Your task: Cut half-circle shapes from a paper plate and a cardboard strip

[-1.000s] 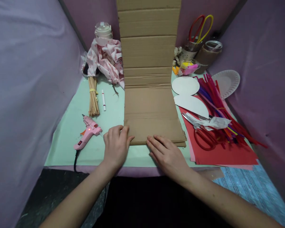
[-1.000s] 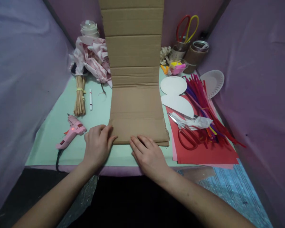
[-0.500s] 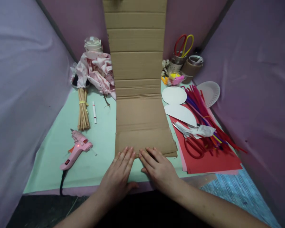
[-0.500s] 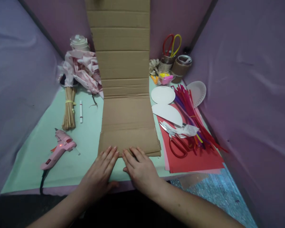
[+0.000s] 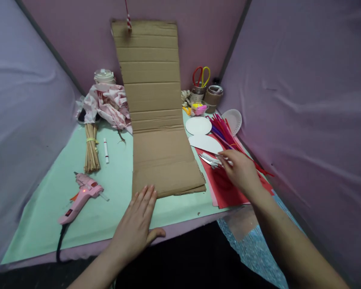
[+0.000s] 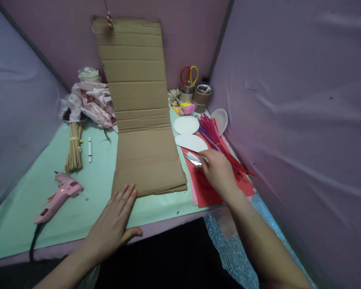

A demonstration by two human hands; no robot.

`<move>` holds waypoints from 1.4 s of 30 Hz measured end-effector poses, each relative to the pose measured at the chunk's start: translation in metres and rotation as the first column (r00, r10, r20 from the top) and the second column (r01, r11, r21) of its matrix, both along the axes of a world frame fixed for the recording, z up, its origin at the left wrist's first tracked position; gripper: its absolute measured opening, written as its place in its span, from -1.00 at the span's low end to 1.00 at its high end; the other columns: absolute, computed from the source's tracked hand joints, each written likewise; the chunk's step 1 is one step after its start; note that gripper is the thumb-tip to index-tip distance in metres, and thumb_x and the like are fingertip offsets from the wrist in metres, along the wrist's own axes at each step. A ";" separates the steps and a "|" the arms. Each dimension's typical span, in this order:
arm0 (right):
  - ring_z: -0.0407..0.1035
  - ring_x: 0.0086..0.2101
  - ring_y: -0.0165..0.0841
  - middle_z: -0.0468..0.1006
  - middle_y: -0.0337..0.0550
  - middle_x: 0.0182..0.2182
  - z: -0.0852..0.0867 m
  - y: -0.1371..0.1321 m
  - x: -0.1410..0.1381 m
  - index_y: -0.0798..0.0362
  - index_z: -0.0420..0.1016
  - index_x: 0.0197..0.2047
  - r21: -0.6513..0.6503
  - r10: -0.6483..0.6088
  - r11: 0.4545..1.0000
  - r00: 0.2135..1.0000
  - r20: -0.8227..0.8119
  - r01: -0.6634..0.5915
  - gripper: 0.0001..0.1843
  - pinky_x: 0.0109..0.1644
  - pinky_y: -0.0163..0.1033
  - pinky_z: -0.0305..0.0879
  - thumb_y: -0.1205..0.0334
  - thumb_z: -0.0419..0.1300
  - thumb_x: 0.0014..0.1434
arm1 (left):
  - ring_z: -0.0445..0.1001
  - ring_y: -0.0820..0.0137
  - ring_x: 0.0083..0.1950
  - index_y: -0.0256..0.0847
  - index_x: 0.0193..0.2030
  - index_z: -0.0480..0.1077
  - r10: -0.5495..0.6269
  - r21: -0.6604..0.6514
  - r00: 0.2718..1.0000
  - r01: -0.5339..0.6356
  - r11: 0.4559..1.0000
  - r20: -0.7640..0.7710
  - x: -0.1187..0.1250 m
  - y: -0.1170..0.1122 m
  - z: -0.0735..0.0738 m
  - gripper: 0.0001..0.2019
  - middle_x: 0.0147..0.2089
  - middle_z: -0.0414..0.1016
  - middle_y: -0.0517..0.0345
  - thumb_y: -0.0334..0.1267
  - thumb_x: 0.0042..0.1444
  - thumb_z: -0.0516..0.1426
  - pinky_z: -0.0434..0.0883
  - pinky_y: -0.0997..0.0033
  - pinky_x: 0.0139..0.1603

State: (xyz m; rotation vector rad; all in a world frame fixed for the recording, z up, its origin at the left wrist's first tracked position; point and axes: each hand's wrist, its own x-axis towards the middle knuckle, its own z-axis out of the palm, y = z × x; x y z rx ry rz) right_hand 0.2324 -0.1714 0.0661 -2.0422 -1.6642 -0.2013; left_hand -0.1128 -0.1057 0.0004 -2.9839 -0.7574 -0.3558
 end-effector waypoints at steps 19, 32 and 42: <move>0.41 -0.22 -0.12 0.59 0.08 -0.22 0.026 0.006 0.050 0.08 0.56 -0.22 -0.408 -0.165 0.842 0.890 0.426 0.352 -0.63 -0.26 -0.16 0.08 0.17 -0.06 0.29 | 0.13 0.00 0.35 -0.09 0.13 0.34 0.098 0.081 0.858 -0.161 0.984 0.504 -0.001 -0.016 0.002 -0.53 0.27 0.26 -0.12 -0.29 0.06 0.26 -0.04 -0.18 0.34; 0.28 -0.45 -0.34 0.45 -0.18 -0.52 0.004 -0.108 0.021 0.06 0.50 -0.45 -0.238 -0.260 0.962 0.721 -0.642 0.134 -0.57 -0.36 -0.28 0.17 -0.17 0.18 0.07 | 0.04 0.02 0.37 0.08 0.39 -0.06 -0.060 0.329 0.803 -0.173 0.928 0.593 0.005 -0.023 0.057 0.02 0.38 0.07 -0.01 -0.44 -0.16 0.37 0.08 -0.21 0.30; 0.10 -0.57 -0.48 0.34 -0.27 -0.60 -0.016 -0.106 -0.100 0.07 0.44 -0.45 -0.007 0.002 0.998 -0.130 -0.992 0.066 -0.62 -0.49 -0.34 0.04 -0.10 0.24 0.10 | 0.41 0.25 0.15 -0.10 0.26 0.15 0.501 -0.849 0.701 0.508 0.148 0.507 0.084 -0.079 0.077 -0.56 0.21 0.37 -0.08 -0.15 0.26 0.05 0.36 0.18 0.14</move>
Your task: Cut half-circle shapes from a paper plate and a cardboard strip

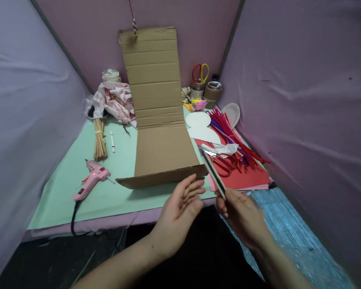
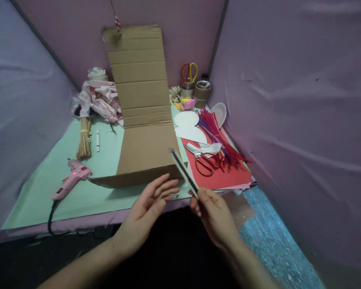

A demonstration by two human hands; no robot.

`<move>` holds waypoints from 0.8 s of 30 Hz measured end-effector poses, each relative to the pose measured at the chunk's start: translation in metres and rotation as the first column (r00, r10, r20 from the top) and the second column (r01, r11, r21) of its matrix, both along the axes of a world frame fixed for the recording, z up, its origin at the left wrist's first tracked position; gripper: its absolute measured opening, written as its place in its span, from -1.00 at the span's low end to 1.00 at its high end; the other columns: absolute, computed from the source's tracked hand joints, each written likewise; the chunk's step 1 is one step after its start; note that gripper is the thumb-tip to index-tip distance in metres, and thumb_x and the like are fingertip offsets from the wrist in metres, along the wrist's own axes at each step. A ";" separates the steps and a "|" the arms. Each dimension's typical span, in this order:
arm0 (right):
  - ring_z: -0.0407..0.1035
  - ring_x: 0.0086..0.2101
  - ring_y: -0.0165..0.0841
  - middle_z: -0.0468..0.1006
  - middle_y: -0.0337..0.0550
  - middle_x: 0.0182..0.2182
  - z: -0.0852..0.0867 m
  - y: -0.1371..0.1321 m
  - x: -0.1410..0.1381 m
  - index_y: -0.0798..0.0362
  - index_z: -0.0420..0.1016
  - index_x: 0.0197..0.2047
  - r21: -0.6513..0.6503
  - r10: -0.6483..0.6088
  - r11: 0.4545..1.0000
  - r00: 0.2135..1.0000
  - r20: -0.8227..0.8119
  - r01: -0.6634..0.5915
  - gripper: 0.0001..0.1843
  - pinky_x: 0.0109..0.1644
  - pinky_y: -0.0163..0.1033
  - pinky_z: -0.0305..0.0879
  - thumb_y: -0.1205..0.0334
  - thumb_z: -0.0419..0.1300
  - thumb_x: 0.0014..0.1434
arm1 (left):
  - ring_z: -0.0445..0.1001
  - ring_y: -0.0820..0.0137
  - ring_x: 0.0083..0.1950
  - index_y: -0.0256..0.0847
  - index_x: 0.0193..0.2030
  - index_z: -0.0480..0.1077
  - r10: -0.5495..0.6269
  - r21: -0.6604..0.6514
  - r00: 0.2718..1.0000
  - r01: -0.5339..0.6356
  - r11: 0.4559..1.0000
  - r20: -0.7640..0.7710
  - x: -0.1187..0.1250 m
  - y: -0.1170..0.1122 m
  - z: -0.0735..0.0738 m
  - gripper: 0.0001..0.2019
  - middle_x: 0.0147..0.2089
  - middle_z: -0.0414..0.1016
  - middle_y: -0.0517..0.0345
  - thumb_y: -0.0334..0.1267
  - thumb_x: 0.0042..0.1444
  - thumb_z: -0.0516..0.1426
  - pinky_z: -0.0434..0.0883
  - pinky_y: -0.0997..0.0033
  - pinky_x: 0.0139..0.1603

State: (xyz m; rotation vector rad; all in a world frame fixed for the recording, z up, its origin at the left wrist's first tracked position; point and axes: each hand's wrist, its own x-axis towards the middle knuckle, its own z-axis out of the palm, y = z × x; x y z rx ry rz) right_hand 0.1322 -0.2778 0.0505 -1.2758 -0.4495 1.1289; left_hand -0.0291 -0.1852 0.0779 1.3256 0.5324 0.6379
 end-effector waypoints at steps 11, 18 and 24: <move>0.31 -0.45 -0.45 0.49 -0.19 -0.45 -0.004 -0.003 -0.022 0.12 0.50 -0.28 0.014 0.534 0.844 0.841 0.087 -0.537 -0.66 -0.31 -0.32 0.18 0.00 0.11 0.26 | 0.52 0.38 -0.34 -0.23 -0.12 0.40 -0.007 -0.358 0.998 0.028 0.933 0.060 0.002 -0.004 -0.022 -0.73 -0.18 0.58 -0.04 -0.08 0.15 0.17 0.42 0.38 -0.33; -0.04 -0.72 -0.56 0.21 -0.39 -0.77 -0.025 -0.005 -0.031 0.10 0.43 -0.43 -0.101 0.352 0.934 0.932 0.087 -0.344 -0.43 -0.62 -0.38 -0.22 -0.31 0.13 0.08 | 0.53 0.28 -0.12 -0.21 -0.21 0.48 -0.084 -0.241 0.994 0.099 0.965 0.072 0.004 -0.006 -0.022 -0.79 -0.17 0.58 -0.01 -0.12 0.13 0.19 0.40 0.18 0.01; -0.09 -0.79 -0.55 0.11 -0.36 -0.85 -0.029 -0.004 -0.035 0.04 0.27 -0.70 -0.199 0.353 0.927 0.916 0.189 -0.317 -0.27 -0.66 -0.35 -0.27 -0.51 0.01 -0.04 | 0.54 0.26 -0.19 -0.21 -0.19 0.53 -0.173 -0.158 0.985 0.171 0.973 0.000 0.012 -0.010 -0.026 -0.77 -0.21 0.59 -0.01 -0.13 0.13 0.16 0.39 0.09 0.04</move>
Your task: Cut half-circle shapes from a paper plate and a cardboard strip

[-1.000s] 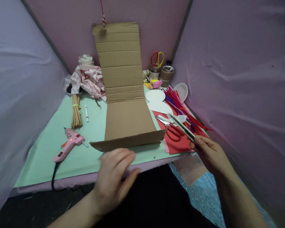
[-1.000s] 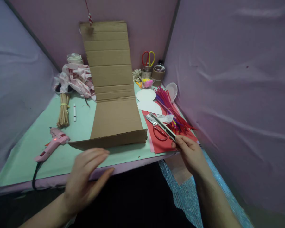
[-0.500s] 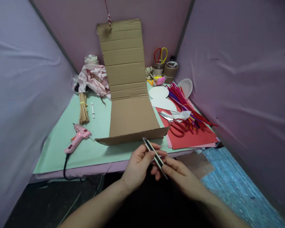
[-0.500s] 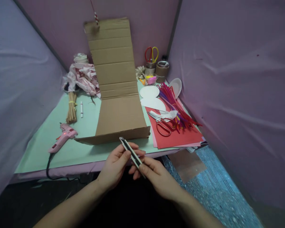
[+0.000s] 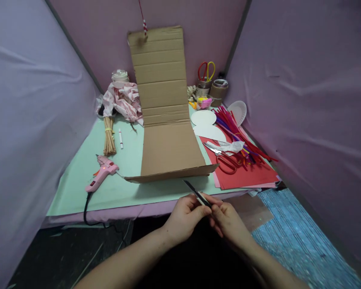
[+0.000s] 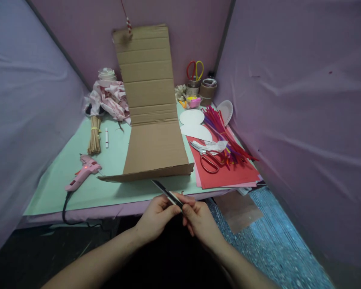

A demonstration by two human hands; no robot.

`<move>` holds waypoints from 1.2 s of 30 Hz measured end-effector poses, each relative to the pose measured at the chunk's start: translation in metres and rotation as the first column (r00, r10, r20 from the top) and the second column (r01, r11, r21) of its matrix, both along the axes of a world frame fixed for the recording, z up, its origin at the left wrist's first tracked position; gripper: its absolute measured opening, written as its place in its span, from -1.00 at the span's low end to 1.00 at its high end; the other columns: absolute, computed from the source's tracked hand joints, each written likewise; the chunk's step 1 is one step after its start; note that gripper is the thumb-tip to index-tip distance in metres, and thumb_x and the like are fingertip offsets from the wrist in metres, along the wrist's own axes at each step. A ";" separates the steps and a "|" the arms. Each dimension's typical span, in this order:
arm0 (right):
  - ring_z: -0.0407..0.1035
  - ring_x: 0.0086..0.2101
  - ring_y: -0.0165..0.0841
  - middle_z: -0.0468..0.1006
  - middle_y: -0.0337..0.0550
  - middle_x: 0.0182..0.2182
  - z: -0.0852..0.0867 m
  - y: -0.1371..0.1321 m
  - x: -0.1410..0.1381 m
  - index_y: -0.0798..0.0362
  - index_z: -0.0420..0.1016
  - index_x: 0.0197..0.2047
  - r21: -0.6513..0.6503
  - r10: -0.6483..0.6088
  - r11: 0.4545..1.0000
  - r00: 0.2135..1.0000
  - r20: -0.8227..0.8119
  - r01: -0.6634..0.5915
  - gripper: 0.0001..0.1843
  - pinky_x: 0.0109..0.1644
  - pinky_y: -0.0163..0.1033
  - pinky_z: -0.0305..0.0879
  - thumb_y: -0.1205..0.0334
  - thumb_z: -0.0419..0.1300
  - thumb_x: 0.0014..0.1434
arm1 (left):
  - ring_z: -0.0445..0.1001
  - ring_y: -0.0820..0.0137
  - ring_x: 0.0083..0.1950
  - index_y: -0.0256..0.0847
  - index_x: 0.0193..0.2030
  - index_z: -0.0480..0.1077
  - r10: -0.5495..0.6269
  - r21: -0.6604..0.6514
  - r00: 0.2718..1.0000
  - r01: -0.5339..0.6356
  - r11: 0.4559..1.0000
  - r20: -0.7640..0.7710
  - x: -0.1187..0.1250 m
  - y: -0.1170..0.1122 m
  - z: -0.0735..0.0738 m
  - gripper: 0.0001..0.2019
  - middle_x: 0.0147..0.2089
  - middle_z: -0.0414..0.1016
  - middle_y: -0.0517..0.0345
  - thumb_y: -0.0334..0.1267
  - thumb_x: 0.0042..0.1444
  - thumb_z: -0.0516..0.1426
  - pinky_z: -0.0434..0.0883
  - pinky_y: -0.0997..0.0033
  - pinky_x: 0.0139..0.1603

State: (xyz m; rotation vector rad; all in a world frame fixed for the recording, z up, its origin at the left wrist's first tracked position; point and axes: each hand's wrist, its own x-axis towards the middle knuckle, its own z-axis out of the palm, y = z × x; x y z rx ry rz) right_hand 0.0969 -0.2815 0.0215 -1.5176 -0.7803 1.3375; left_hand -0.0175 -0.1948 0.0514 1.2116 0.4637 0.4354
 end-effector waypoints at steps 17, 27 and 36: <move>-0.12 -0.66 -0.48 0.05 -0.44 -0.68 -0.017 -0.013 0.035 0.00 0.35 -0.32 0.015 -0.445 0.895 0.894 -0.053 0.446 -0.62 -0.60 -0.33 -0.20 -0.16 0.21 0.08 | 0.51 0.21 -0.30 -0.18 -0.19 0.39 0.509 0.771 0.639 0.632 0.080 -0.577 -0.039 0.089 0.064 -0.84 -0.30 0.56 0.06 -0.21 0.26 0.03 0.26 0.30 -0.36; 0.08 -0.65 -0.47 0.25 -0.35 -0.69 -0.009 -0.010 0.036 0.07 0.56 -0.08 -0.011 -0.217 0.975 0.969 0.121 0.220 -0.51 -0.60 -0.37 -0.04 -0.12 0.24 0.05 | 0.45 0.23 -0.30 -0.16 -0.33 0.35 0.429 0.745 0.626 0.635 0.205 -0.652 -0.022 0.119 0.077 -0.80 -0.34 0.52 0.08 -0.09 0.17 0.08 0.11 0.37 -0.44; 0.37 0.05 -0.11 0.58 -0.08 -0.03 -0.001 0.007 0.037 -0.03 0.55 0.02 0.056 0.078 0.994 0.967 0.244 -0.094 -0.59 0.22 0.05 0.13 -0.03 0.15 0.20 | 0.32 0.35 -0.39 -0.19 -0.42 0.31 0.206 0.691 0.666 0.642 0.331 -0.717 -0.001 0.154 0.055 -0.73 -0.41 0.42 0.14 -0.02 0.08 0.09 0.10 0.39 -0.42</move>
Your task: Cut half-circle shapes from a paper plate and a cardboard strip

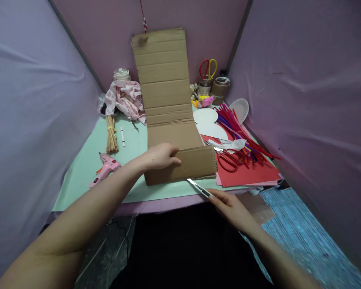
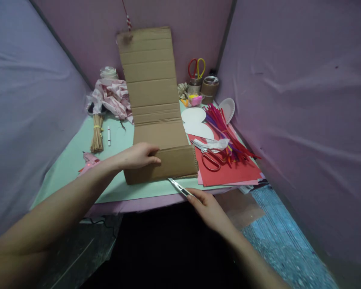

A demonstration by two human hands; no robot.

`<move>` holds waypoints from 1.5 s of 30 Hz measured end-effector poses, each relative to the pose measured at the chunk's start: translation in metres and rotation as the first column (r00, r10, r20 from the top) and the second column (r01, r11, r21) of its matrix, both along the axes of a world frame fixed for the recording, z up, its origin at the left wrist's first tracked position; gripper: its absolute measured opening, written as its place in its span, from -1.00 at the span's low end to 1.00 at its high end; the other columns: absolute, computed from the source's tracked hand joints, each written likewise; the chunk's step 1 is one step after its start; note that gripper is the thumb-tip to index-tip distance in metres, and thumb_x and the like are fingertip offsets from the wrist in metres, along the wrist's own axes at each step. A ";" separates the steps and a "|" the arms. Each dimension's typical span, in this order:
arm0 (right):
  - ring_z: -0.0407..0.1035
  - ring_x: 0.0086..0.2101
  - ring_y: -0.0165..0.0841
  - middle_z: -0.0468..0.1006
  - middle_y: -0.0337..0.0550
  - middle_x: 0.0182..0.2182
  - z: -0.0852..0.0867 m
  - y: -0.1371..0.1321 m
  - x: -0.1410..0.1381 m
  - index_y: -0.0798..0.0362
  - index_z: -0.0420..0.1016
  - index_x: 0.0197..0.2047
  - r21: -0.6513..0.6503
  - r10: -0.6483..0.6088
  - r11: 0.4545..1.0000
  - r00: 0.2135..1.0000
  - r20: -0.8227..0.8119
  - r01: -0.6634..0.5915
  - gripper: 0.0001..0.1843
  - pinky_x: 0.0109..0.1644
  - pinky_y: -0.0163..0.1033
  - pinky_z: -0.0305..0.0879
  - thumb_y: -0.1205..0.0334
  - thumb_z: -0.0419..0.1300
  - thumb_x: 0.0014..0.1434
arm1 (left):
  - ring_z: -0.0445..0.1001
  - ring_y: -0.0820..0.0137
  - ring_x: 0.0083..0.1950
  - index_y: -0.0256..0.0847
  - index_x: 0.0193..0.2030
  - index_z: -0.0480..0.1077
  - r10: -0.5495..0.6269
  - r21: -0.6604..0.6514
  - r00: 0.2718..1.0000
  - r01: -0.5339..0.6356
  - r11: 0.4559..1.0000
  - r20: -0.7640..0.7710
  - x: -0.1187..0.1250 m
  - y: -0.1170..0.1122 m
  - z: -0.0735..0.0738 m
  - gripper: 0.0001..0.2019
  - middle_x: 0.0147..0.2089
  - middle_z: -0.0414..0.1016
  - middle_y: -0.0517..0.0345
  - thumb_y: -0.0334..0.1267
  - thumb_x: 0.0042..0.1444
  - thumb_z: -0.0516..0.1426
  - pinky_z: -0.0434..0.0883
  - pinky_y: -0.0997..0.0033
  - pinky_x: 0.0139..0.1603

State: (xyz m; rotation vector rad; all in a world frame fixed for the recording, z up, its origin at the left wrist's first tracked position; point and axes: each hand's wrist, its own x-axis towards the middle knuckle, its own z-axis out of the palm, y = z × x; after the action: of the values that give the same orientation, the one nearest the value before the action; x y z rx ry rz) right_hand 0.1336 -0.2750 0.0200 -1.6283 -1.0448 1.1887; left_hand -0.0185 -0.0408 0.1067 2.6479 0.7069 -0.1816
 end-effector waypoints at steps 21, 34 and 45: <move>0.27 0.16 -0.17 0.45 -0.09 0.14 -0.015 0.011 -0.002 -0.04 0.44 0.15 0.057 0.075 0.995 0.993 0.087 -0.080 -0.56 0.30 0.06 0.03 0.06 0.11 0.24 | 0.33 0.21 -0.01 -0.24 -0.13 0.41 -0.099 0.016 0.985 0.103 0.995 -0.144 0.011 0.035 -0.052 -0.65 0.00 0.25 -0.05 0.01 0.17 0.05 0.23 0.30 0.05; 0.28 0.16 -0.19 0.44 -0.03 0.14 -0.023 0.013 -0.005 0.02 0.40 0.17 0.080 0.102 0.990 0.986 0.130 -0.113 -0.53 0.30 0.04 0.06 0.05 0.07 0.25 | 0.36 0.20 -0.06 -0.22 -0.08 0.40 -0.091 0.058 0.985 0.101 0.993 -0.148 0.012 0.031 -0.057 -0.65 -0.01 0.24 -0.05 0.00 0.18 0.04 0.25 0.24 0.02; 0.28 0.16 -0.22 0.44 -0.04 0.14 -0.025 0.012 -0.018 0.01 0.38 0.19 0.113 0.077 0.989 0.988 0.133 -0.093 -0.53 0.30 0.02 0.08 0.07 0.05 0.26 | 0.34 0.21 -0.07 -0.20 -0.12 0.40 -0.094 0.079 0.987 0.106 0.991 -0.134 0.011 0.033 -0.059 -0.69 -0.07 0.24 -0.01 -0.02 0.18 0.05 0.27 0.25 -0.01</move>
State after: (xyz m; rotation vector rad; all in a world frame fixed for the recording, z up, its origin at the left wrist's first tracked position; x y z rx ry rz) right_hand 0.1157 -0.2626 -0.0054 -1.5971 -1.2536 1.0669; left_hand -0.0071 -0.0079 0.0472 2.7757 0.6354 -0.3619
